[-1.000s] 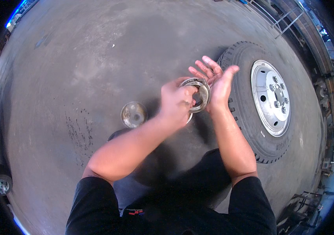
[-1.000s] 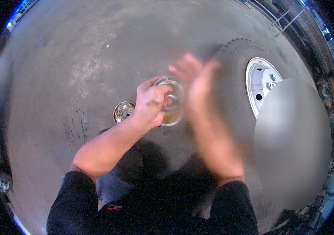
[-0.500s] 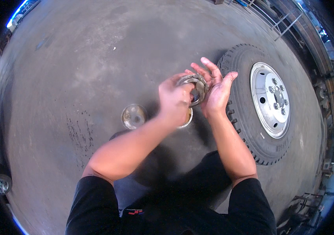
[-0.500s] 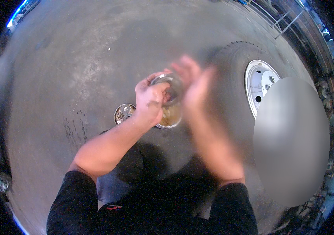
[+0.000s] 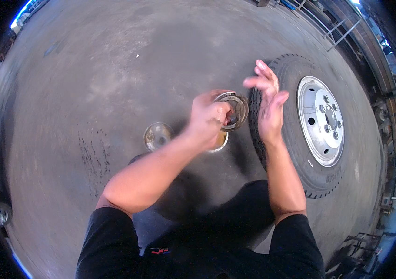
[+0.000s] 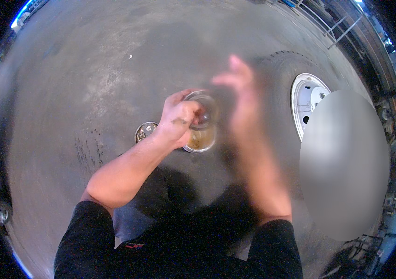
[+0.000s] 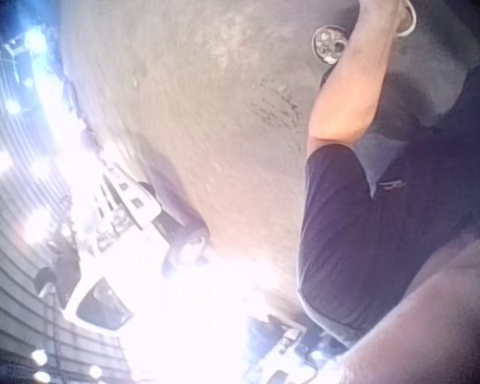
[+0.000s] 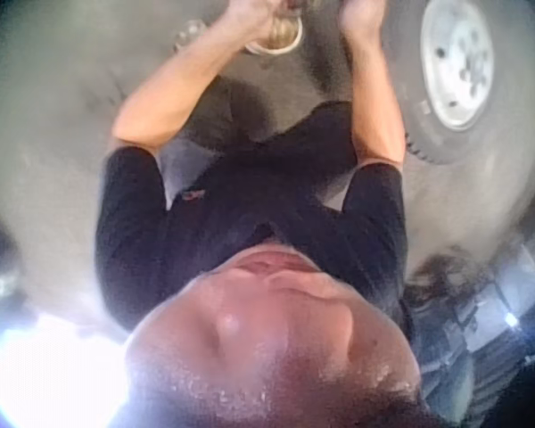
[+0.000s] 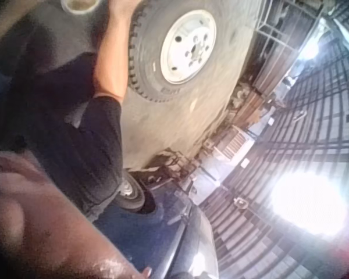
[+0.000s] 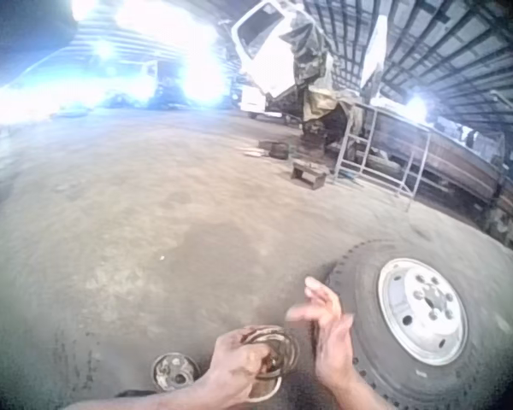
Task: The person scoops grease from a container and applies it by hand to a wheel bearing, rotating the bearing to coat the inner and outer surfaces. The person repeats this process multiple times, ensuring the bearing is fully covered with grease.
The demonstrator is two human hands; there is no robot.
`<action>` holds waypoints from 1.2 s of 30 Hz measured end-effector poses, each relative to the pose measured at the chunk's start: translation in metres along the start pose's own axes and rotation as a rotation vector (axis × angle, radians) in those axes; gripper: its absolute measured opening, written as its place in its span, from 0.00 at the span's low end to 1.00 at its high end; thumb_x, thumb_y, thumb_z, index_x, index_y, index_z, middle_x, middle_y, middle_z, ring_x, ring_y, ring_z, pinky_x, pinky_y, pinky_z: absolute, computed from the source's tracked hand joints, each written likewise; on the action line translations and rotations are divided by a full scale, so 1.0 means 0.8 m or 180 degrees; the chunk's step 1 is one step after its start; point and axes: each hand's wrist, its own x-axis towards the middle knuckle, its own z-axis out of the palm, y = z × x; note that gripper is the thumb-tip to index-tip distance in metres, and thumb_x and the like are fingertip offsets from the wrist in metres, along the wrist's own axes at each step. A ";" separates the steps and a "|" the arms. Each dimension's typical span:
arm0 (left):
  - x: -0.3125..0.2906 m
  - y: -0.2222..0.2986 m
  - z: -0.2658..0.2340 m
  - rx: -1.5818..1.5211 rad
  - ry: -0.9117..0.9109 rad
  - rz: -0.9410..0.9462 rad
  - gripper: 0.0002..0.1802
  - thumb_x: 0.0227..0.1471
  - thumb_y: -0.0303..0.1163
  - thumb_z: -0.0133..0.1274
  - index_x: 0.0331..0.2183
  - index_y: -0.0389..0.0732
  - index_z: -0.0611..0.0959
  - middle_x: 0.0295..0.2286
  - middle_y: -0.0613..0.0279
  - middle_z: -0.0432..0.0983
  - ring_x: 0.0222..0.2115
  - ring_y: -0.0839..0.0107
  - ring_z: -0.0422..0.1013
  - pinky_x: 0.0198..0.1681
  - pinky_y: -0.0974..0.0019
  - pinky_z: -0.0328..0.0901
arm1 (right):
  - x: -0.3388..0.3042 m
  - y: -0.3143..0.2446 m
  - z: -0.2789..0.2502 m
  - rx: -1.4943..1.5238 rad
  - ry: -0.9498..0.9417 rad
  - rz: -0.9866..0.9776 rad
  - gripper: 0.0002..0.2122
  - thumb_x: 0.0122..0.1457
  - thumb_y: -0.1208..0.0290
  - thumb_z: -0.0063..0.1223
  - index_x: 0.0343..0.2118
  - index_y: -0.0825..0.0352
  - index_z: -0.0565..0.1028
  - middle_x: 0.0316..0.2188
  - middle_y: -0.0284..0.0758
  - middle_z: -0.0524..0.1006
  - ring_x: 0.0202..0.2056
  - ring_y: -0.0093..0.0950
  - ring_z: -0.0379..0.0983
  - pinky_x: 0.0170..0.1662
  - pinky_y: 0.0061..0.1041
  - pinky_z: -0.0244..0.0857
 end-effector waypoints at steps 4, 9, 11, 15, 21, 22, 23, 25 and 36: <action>-0.001 0.004 0.002 0.0127 -0.0308 -0.0167 0.21 0.38 0.16 0.48 0.40 0.27 0.76 0.25 0.62 0.73 0.22 0.77 0.68 0.24 0.75 0.62 | -0.003 -0.002 -0.018 -0.1506 -0.0788 -0.1185 0.39 0.62 0.37 0.15 0.25 0.63 0.81 0.58 0.44 0.63 0.61 0.41 0.53 0.64 0.43 0.37; 0.003 -0.001 -0.005 0.0076 -0.0511 -0.0191 0.17 0.36 0.22 0.49 0.33 0.25 0.77 0.20 0.63 0.71 0.18 0.77 0.65 0.20 0.74 0.59 | -0.004 -0.023 -0.027 -0.2023 -0.1146 -0.1383 0.37 0.62 0.37 0.20 0.27 0.61 0.81 0.58 0.44 0.64 0.61 0.43 0.53 0.64 0.48 0.34; 0.004 0.000 -0.008 0.0184 -0.0512 -0.0254 0.16 0.36 0.23 0.49 0.32 0.26 0.78 0.18 0.62 0.70 0.17 0.76 0.65 0.20 0.73 0.59 | -0.006 -0.023 -0.026 -0.2244 -0.1235 -0.1377 0.36 0.62 0.37 0.20 0.27 0.61 0.81 0.58 0.43 0.64 0.61 0.44 0.52 0.64 0.48 0.34; 0.014 0.015 -0.012 0.0436 -0.0304 -0.0394 0.09 0.37 0.22 0.49 0.26 0.31 0.78 0.17 0.63 0.69 0.16 0.76 0.64 0.20 0.72 0.58 | -0.015 -0.016 -0.014 -0.2724 -0.1405 -0.1289 0.36 0.62 0.38 0.20 0.26 0.61 0.81 0.57 0.43 0.64 0.61 0.46 0.52 0.64 0.49 0.35; 0.005 0.016 -0.006 -0.0070 0.0652 -0.0547 0.05 0.41 0.25 0.47 0.18 0.36 0.75 0.16 0.61 0.69 0.19 0.72 0.64 0.24 0.69 0.60 | -0.029 -0.020 -0.009 -0.2116 -0.0946 -0.1239 0.37 0.63 0.39 0.17 0.25 0.64 0.79 0.55 0.43 0.67 0.59 0.43 0.56 0.64 0.47 0.37; 0.006 0.019 -0.005 -0.0101 0.0743 -0.0699 0.05 0.40 0.25 0.47 0.16 0.37 0.74 0.17 0.61 0.68 0.21 0.71 0.64 0.26 0.68 0.61 | -0.030 -0.014 -0.009 -0.1501 -0.0716 -0.0964 0.38 0.64 0.40 0.16 0.26 0.65 0.79 0.55 0.42 0.67 0.59 0.41 0.57 0.63 0.46 0.39; 0.006 0.020 -0.004 -0.0132 0.0835 -0.0863 0.06 0.39 0.25 0.47 0.15 0.39 0.74 0.17 0.60 0.67 0.22 0.70 0.64 0.28 0.66 0.61 | -0.034 -0.008 -0.006 -0.0887 -0.0488 -0.0674 0.38 0.64 0.40 0.14 0.28 0.66 0.78 0.55 0.42 0.67 0.59 0.40 0.57 0.63 0.45 0.40; 0.005 0.023 -0.001 -0.0232 0.0756 -0.1114 0.07 0.39 0.25 0.46 0.14 0.39 0.73 0.17 0.60 0.67 0.21 0.70 0.63 0.26 0.67 0.61 | -0.027 0.000 -0.005 0.0106 -0.0459 -0.0136 0.40 0.63 0.40 0.10 0.35 0.70 0.77 0.56 0.42 0.65 0.59 0.38 0.57 0.62 0.40 0.43; 0.004 0.014 0.003 -0.1043 0.0467 -0.1613 0.08 0.41 0.23 0.43 0.15 0.38 0.72 0.15 0.60 0.65 0.17 0.70 0.62 0.25 0.67 0.63 | -0.027 0.025 0.015 0.2122 -0.0561 0.1595 0.42 0.62 0.38 0.06 0.38 0.72 0.75 0.58 0.42 0.62 0.60 0.35 0.55 0.64 0.36 0.43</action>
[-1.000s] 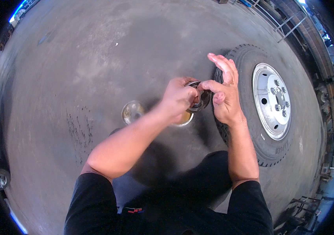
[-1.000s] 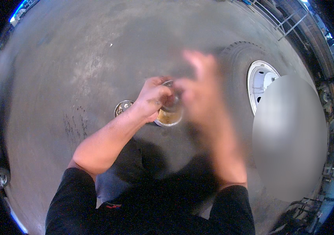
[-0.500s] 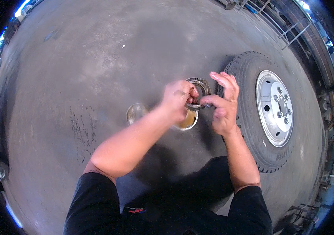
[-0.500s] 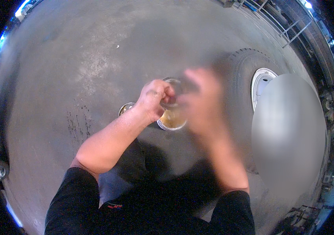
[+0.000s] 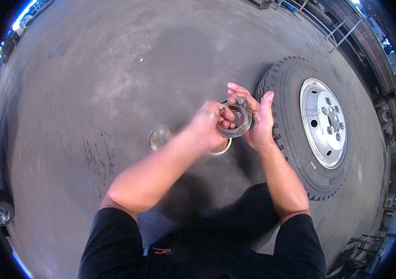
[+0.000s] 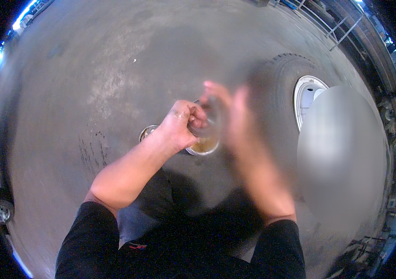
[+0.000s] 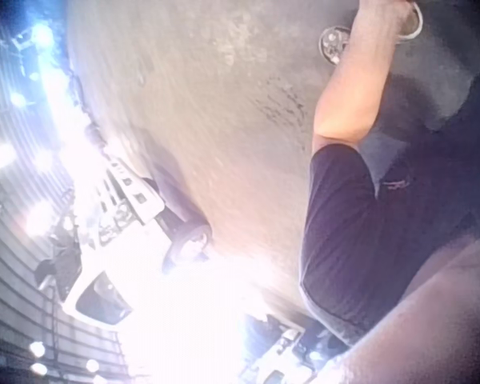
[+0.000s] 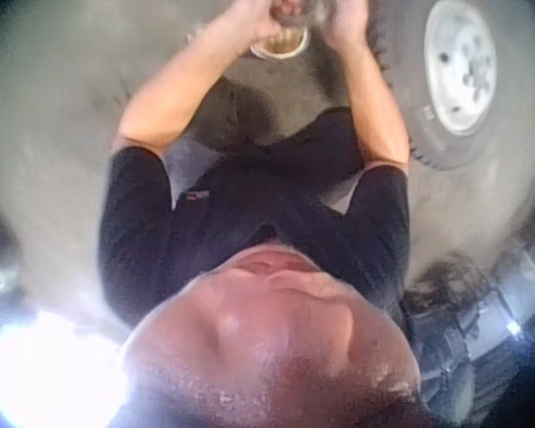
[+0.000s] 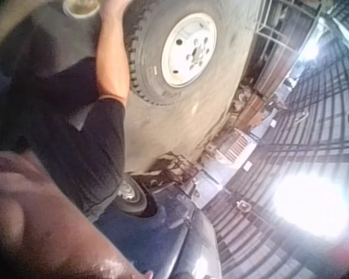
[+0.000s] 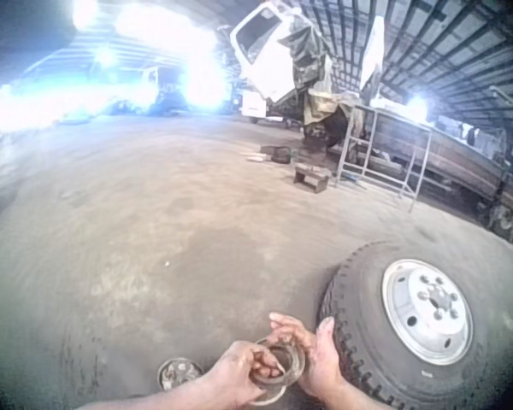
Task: The person scoops grease from a container and applies it by hand to a wheel bearing, rotating the bearing to coat the inner and outer surfaces. The person repeats this process multiple times, ensuring the bearing is fully covered with grease.
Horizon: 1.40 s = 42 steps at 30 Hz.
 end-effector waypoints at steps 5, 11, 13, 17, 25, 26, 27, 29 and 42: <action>-0.006 0.000 0.015 -0.0575 0.0668 0.0289 0.09 0.39 0.21 0.46 0.14 0.44 0.68 0.15 0.68 0.58 0.19 0.74 0.58 0.32 0.69 0.62 | -0.020 0.015 0.000 -0.0844 -0.0004 -0.0837 0.40 0.63 0.39 0.08 0.31 0.69 0.75 0.58 0.42 0.61 0.61 0.36 0.51 0.64 0.39 0.38; -0.016 0.022 0.012 -0.0657 0.0296 0.0630 0.08 0.43 0.21 0.47 0.17 0.43 0.69 0.16 0.70 0.57 0.19 0.76 0.56 0.28 0.69 0.60 | -0.038 0.002 0.008 -0.2137 0.0283 -0.1602 0.40 0.62 0.38 0.12 0.47 0.71 0.71 0.62 0.42 0.54 0.65 0.34 0.44 0.65 0.39 0.32; -0.019 0.021 0.015 -0.0470 0.0294 0.0576 0.08 0.44 0.22 0.48 0.19 0.43 0.69 0.16 0.70 0.56 0.18 0.76 0.56 0.27 0.70 0.60 | -0.034 0.003 0.017 -0.1903 0.0185 -0.1405 0.41 0.61 0.36 0.12 0.57 0.72 0.60 0.64 0.41 0.50 0.66 0.34 0.40 0.66 0.37 0.30; -0.014 0.009 0.013 -0.0260 0.0358 0.0598 0.08 0.46 0.24 0.49 0.19 0.43 0.70 0.16 0.70 0.56 0.19 0.77 0.56 0.26 0.71 0.58 | -0.029 0.001 0.036 -0.1840 0.0311 -0.1013 0.42 0.61 0.35 0.12 0.63 0.71 0.52 0.66 0.42 0.47 0.67 0.35 0.38 0.67 0.37 0.28; 0.010 0.002 -0.015 -0.0091 -0.0139 0.1294 0.04 0.46 0.20 0.50 0.29 0.36 0.78 0.24 0.63 0.72 0.19 0.76 0.64 0.27 0.69 0.65 | -0.019 0.004 0.018 -0.3896 0.0404 -0.1868 0.29 0.55 0.62 0.33 0.61 0.67 0.59 0.64 0.52 0.48 0.65 0.46 0.46 0.66 0.40 0.41; 0.008 0.003 -0.010 0.0021 -0.0158 0.1430 0.05 0.46 0.19 0.51 0.29 0.36 0.78 0.23 0.63 0.72 0.18 0.77 0.64 0.26 0.70 0.64 | -0.019 0.002 0.020 -0.4039 0.0485 -0.1853 0.35 0.57 0.48 0.21 0.62 0.68 0.57 0.65 0.51 0.47 0.65 0.45 0.46 0.65 0.41 0.42; 0.007 0.003 -0.008 0.0134 -0.0177 0.1566 0.06 0.45 0.18 0.52 0.30 0.36 0.78 0.22 0.64 0.73 0.17 0.78 0.64 0.24 0.71 0.64 | -0.019 0.002 0.022 -0.4181 0.0565 -0.1837 0.42 0.59 0.35 0.09 0.63 0.68 0.56 0.65 0.50 0.47 0.65 0.45 0.47 0.65 0.42 0.43; 0.009 0.002 -0.008 0.0253 -0.0155 0.1688 0.07 0.44 0.18 0.53 0.30 0.35 0.78 0.21 0.65 0.73 0.16 0.79 0.65 0.23 0.73 0.63 | -0.015 0.004 0.025 -0.4011 0.0688 -0.1798 0.45 0.57 0.33 0.07 0.62 0.69 0.57 0.64 0.50 0.49 0.64 0.46 0.49 0.64 0.42 0.43; 0.007 -0.045 0.010 0.1021 -0.0319 0.2333 0.17 0.40 0.18 0.49 0.37 0.27 0.78 0.30 0.60 0.77 0.29 0.75 0.71 0.33 0.72 0.67 | 0.026 0.004 0.019 -0.0371 0.1461 -0.0428 0.40 0.63 0.40 0.10 0.49 0.75 0.69 0.50 0.49 0.70 0.45 0.42 0.73 0.51 0.38 0.66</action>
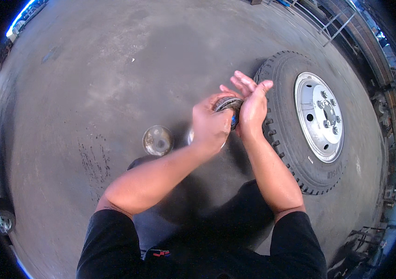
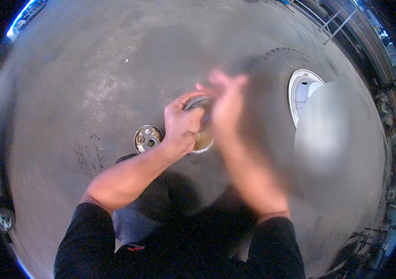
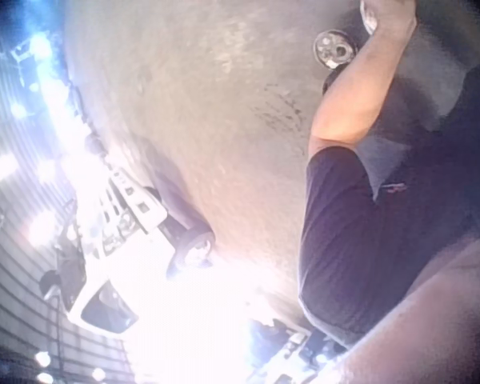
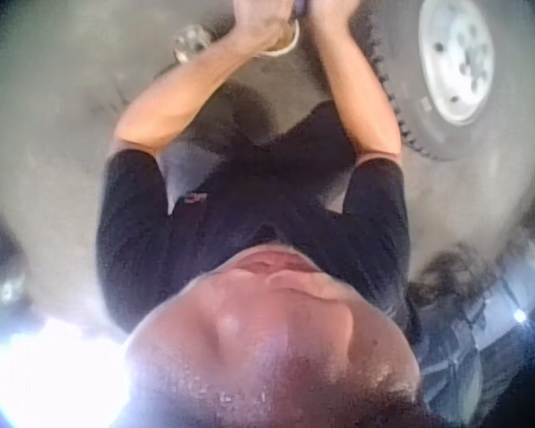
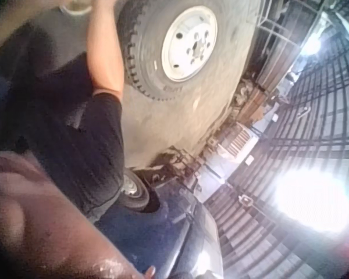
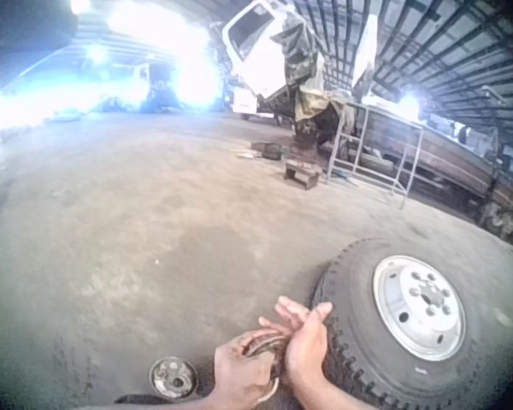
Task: The person scoops grease from a container and applies it by hand to a wheel bearing, rotating the bearing to coat the inner and outer surfaces. The person repeats this process multiple times, ensuring the bearing is fully covered with grease.
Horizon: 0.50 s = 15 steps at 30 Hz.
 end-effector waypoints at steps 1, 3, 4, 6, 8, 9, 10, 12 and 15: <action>0.000 -0.003 0.000 0.0117 0.0032 0.0020 0.17 0.40 0.17 0.47 0.37 0.26 0.78 0.32 0.58 0.76 0.30 0.75 0.71 0.34 0.72 0.67 | 0.001 -0.002 -0.002 -0.0002 -0.0076 0.0308 0.40 0.63 0.40 0.10 0.48 0.75 0.69 0.49 0.49 0.71 0.45 0.42 0.73 0.52 0.39 0.66; 0.000 0.000 -0.001 0.0093 -0.0289 0.0036 0.17 0.41 0.16 0.50 0.38 0.30 0.78 0.30 0.62 0.76 0.26 0.78 0.70 0.27 0.75 0.65 | 0.008 0.006 -0.012 -0.0209 -0.0157 0.0517 0.40 0.63 0.40 0.12 0.47 0.75 0.71 0.48 0.50 0.72 0.45 0.42 0.73 0.52 0.39 0.67; 0.000 0.001 -0.003 0.0080 -0.0449 0.0044 0.17 0.41 0.15 0.51 0.39 0.32 0.78 0.29 0.64 0.75 0.24 0.79 0.70 0.24 0.77 0.64 | 0.012 0.013 -0.018 -0.0111 -0.0216 0.0668 0.40 0.63 0.39 0.12 0.47 0.74 0.71 0.48 0.50 0.72 0.45 0.42 0.73 0.52 0.38 0.66; 0.006 -0.003 -0.013 0.0569 -0.0666 0.0168 0.18 0.42 0.16 0.51 0.40 0.33 0.78 0.27 0.65 0.74 0.22 0.81 0.69 0.22 0.78 0.61 | 0.015 0.024 -0.025 0.0105 -0.0291 0.0974 0.40 0.63 0.39 0.13 0.48 0.73 0.71 0.49 0.50 0.71 0.46 0.41 0.73 0.53 0.38 0.65; 0.012 -0.001 -0.020 0.0617 -0.0729 -0.0015 0.18 0.42 0.17 0.51 0.40 0.33 0.78 0.25 0.66 0.74 0.21 0.81 0.68 0.21 0.78 0.60 | 0.014 0.027 -0.024 0.0592 -0.0389 0.1123 0.41 0.62 0.37 0.11 0.49 0.70 0.71 0.50 0.51 0.71 0.49 0.41 0.70 0.56 0.39 0.62; 0.013 0.017 -0.013 0.0414 -0.0684 -0.0249 0.18 0.42 0.17 0.51 0.40 0.34 0.78 0.25 0.66 0.74 0.21 0.81 0.68 0.21 0.78 0.59 | 0.011 0.015 -0.021 0.0794 -0.0511 0.1182 0.41 0.61 0.36 0.11 0.50 0.70 0.71 0.50 0.51 0.71 0.50 0.42 0.69 0.56 0.40 0.61; 0.014 0.028 -0.010 0.0210 -0.0640 -0.0483 0.18 0.42 0.18 0.51 0.40 0.34 0.78 0.24 0.66 0.74 0.21 0.81 0.68 0.21 0.78 0.59 | 0.008 0.003 -0.017 0.0995 -0.0631 0.1241 0.42 0.61 0.35 0.10 0.50 0.70 0.71 0.50 0.51 0.71 0.51 0.42 0.69 0.56 0.41 0.60; 0.018 0.021 -0.018 0.0293 -0.0704 -0.0367 0.17 0.42 0.18 0.50 0.39 0.33 0.78 0.25 0.65 0.74 0.22 0.80 0.68 0.21 0.77 0.60 | 0.001 -0.016 -0.007 0.1099 -0.0631 0.1198 0.43 0.59 0.34 0.09 0.51 0.70 0.69 0.51 0.50 0.70 0.52 0.44 0.67 0.57 0.44 0.59; 0.016 0.013 -0.016 0.0765 -0.0461 -0.0186 0.16 0.43 0.18 0.50 0.38 0.31 0.79 0.26 0.64 0.75 0.23 0.81 0.68 0.23 0.75 0.62 | -0.003 -0.020 -0.004 0.0878 -0.0527 0.0692 0.44 0.59 0.33 0.09 0.52 0.71 0.67 0.51 0.50 0.70 0.51 0.44 0.69 0.55 0.44 0.61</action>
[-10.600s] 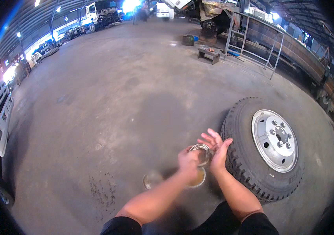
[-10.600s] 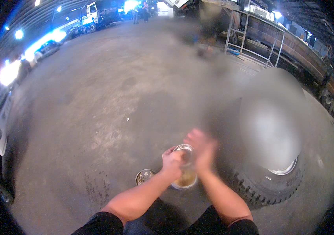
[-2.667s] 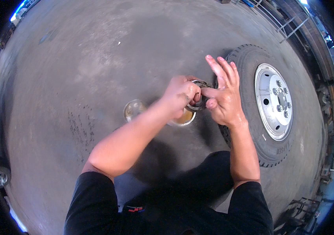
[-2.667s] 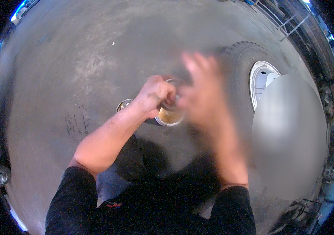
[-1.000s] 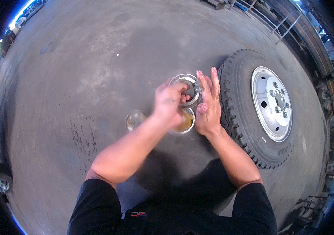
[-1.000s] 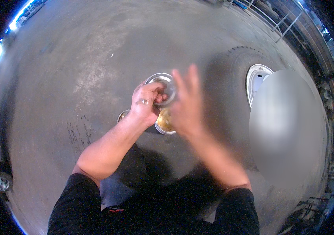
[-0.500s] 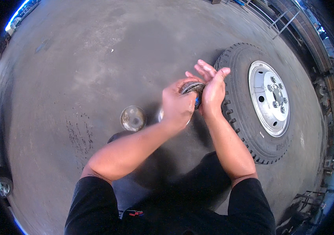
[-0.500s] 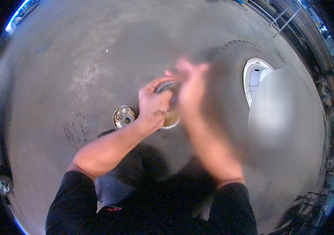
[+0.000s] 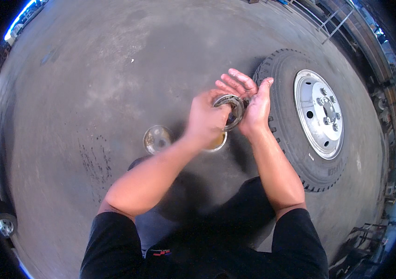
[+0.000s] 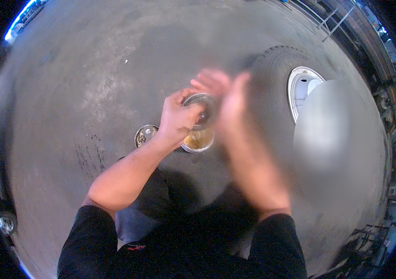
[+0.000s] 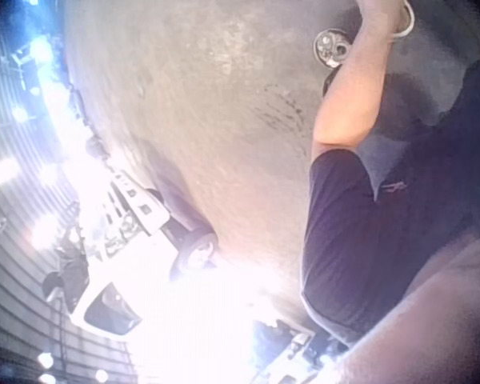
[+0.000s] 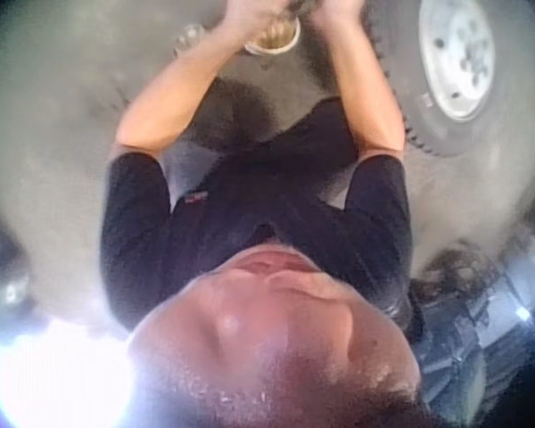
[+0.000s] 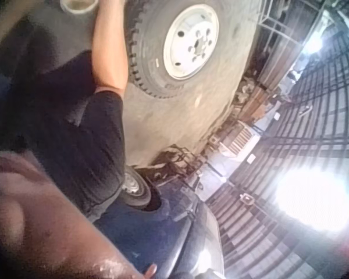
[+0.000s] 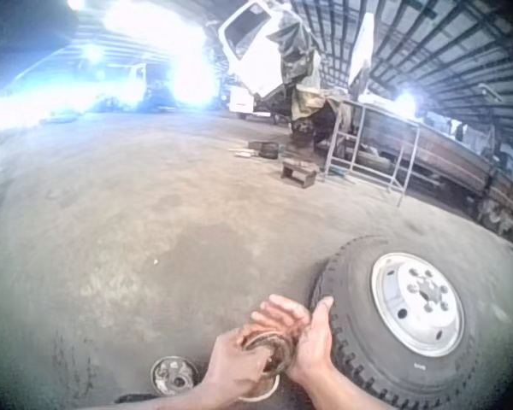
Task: The person scoops grease from a container and applies it by hand to a wheel bearing, rotating the bearing to coat the inner and outer surfaces. The person repeats this process multiple times, ensuring the bearing is fully covered with grease.
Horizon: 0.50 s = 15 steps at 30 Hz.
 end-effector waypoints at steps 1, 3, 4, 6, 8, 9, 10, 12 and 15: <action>-0.002 -0.002 0.003 0.0214 0.0150 0.0030 0.15 0.43 0.18 0.50 0.38 0.31 0.79 0.26 0.64 0.75 0.23 0.81 0.69 0.24 0.75 0.62 | -0.002 0.002 0.000 -0.0162 0.0012 -0.0112 0.44 0.59 0.33 0.09 0.52 0.72 0.67 0.51 0.50 0.70 0.50 0.43 0.69 0.54 0.43 0.63; -0.008 -0.002 0.004 0.0253 0.0184 0.0014 0.15 0.43 0.18 0.50 0.37 0.30 0.80 0.27 0.63 0.76 0.24 0.81 0.69 0.25 0.74 0.63 | -0.004 0.003 0.001 -0.0495 0.0024 -0.0330 0.44 0.59 0.33 0.08 0.51 0.72 0.67 0.50 0.49 0.70 0.49 0.43 0.71 0.52 0.42 0.65; -0.011 -0.001 0.005 0.0272 0.0201 0.0006 0.15 0.43 0.18 0.50 0.37 0.30 0.80 0.27 0.63 0.76 0.24 0.81 0.69 0.25 0.74 0.63 | -0.003 0.004 0.000 -0.0605 0.0038 -0.0382 0.44 0.58 0.33 0.08 0.51 0.72 0.67 0.50 0.49 0.70 0.49 0.43 0.71 0.52 0.42 0.65; -0.016 0.009 0.011 0.0193 0.0200 -0.0068 0.14 0.43 0.17 0.50 0.36 0.29 0.80 0.25 0.64 0.75 0.23 0.81 0.68 0.25 0.74 0.62 | -0.003 0.003 -0.002 -0.0835 0.0066 -0.0484 0.45 0.58 0.33 0.08 0.51 0.73 0.67 0.50 0.49 0.70 0.48 0.42 0.72 0.50 0.40 0.67; -0.015 0.013 0.013 -0.0091 0.0178 -0.0207 0.12 0.42 0.17 0.49 0.34 0.30 0.79 0.23 0.65 0.74 0.21 0.80 0.66 0.24 0.74 0.61 | 0.003 -0.002 -0.006 -0.0782 0.0292 -0.0072 0.44 0.58 0.33 0.08 0.51 0.72 0.67 0.49 0.48 0.70 0.48 0.42 0.72 0.50 0.40 0.66; -0.011 0.011 0.008 -0.0335 0.0155 -0.0309 0.11 0.42 0.16 0.49 0.33 0.30 0.79 0.22 0.65 0.73 0.20 0.79 0.65 0.23 0.74 0.60 | 0.007 -0.005 -0.010 -0.0751 0.0402 0.0122 0.44 0.59 0.33 0.08 0.50 0.72 0.68 0.49 0.48 0.70 0.48 0.43 0.72 0.51 0.40 0.66; -0.007 0.008 0.006 -0.0578 0.0131 -0.0412 0.10 0.42 0.16 0.49 0.31 0.30 0.79 0.21 0.65 0.71 0.19 0.78 0.64 0.23 0.73 0.59 | 0.015 -0.001 -0.026 -0.0671 0.0233 0.0108 0.46 0.56 0.29 0.09 0.55 0.71 0.64 0.53 0.49 0.68 0.53 0.43 0.68 0.55 0.42 0.61; -0.003 0.000 -0.001 -0.0651 0.0380 -0.0442 0.10 0.42 0.19 0.49 0.32 0.30 0.79 0.22 0.64 0.73 0.19 0.78 0.66 0.22 0.73 0.61 | 0.008 -0.015 -0.018 0.0092 -0.0203 -0.0152 0.49 0.52 0.26 0.09 0.59 0.68 0.60 0.57 0.49 0.63 0.56 0.43 0.63 0.58 0.43 0.56; 0.001 0.002 0.002 -0.0929 0.0569 -0.0662 0.06 0.42 0.18 0.50 0.28 0.34 0.77 0.19 0.65 0.69 0.18 0.76 0.63 0.22 0.70 0.60 | 0.000 -0.020 -0.008 0.0211 -0.0815 -0.0316 0.54 0.45 0.21 0.07 0.65 0.63 0.51 0.63 0.48 0.54 0.61 0.43 0.55 0.62 0.44 0.48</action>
